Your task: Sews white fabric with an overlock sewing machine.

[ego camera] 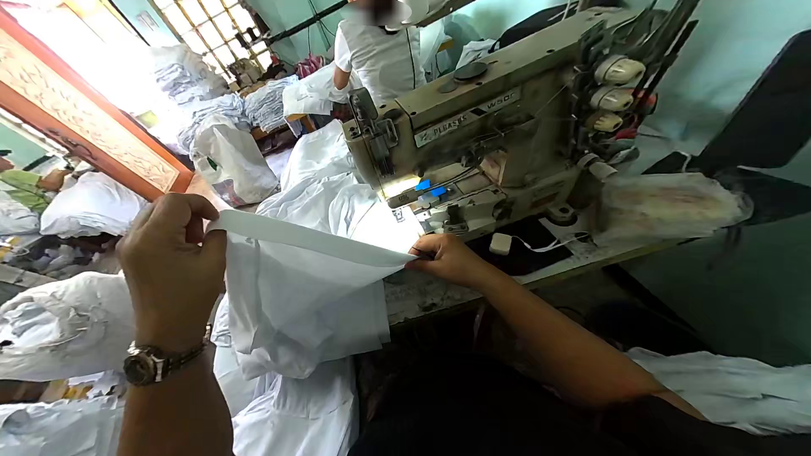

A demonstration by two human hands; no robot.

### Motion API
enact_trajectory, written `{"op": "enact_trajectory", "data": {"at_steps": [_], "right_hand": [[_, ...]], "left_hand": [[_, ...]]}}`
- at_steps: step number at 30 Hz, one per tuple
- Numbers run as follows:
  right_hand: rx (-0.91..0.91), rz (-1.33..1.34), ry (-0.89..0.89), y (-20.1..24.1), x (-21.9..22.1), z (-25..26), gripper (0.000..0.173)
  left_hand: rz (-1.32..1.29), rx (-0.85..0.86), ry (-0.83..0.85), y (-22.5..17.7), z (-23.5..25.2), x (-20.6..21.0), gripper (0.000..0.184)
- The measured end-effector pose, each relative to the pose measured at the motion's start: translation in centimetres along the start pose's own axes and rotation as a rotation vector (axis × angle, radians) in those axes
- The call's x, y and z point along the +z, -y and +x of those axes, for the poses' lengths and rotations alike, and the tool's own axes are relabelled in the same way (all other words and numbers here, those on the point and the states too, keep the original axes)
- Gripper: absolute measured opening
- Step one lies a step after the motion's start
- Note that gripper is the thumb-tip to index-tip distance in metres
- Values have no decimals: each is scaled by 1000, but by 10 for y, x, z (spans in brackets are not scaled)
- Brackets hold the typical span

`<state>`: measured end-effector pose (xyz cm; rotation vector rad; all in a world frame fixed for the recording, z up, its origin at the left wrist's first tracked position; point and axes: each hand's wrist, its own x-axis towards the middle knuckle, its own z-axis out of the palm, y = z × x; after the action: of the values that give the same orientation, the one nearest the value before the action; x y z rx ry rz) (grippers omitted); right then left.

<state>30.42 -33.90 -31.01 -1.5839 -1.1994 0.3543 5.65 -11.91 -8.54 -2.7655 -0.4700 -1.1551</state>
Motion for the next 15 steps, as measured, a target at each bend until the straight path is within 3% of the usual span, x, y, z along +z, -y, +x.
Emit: {"op": "enact_trajectory", "data": {"at_steps": [4, 7, 12, 15], "right_hand": [[-11, -3, 10, -1, 0, 0, 21], [-5, 5, 5, -1, 0, 0, 23], [2, 19, 2, -3, 1, 1, 23], [7, 28, 4, -3, 1, 1, 26]], "left_hand": [[-156, 3, 13, -2, -6, 15, 15], [-279, -88, 19, -7, -11, 27, 13], [-704, -10, 143, 3, -17, 45, 12], [-668, -11, 147, -2, -20, 52, 8]]}}
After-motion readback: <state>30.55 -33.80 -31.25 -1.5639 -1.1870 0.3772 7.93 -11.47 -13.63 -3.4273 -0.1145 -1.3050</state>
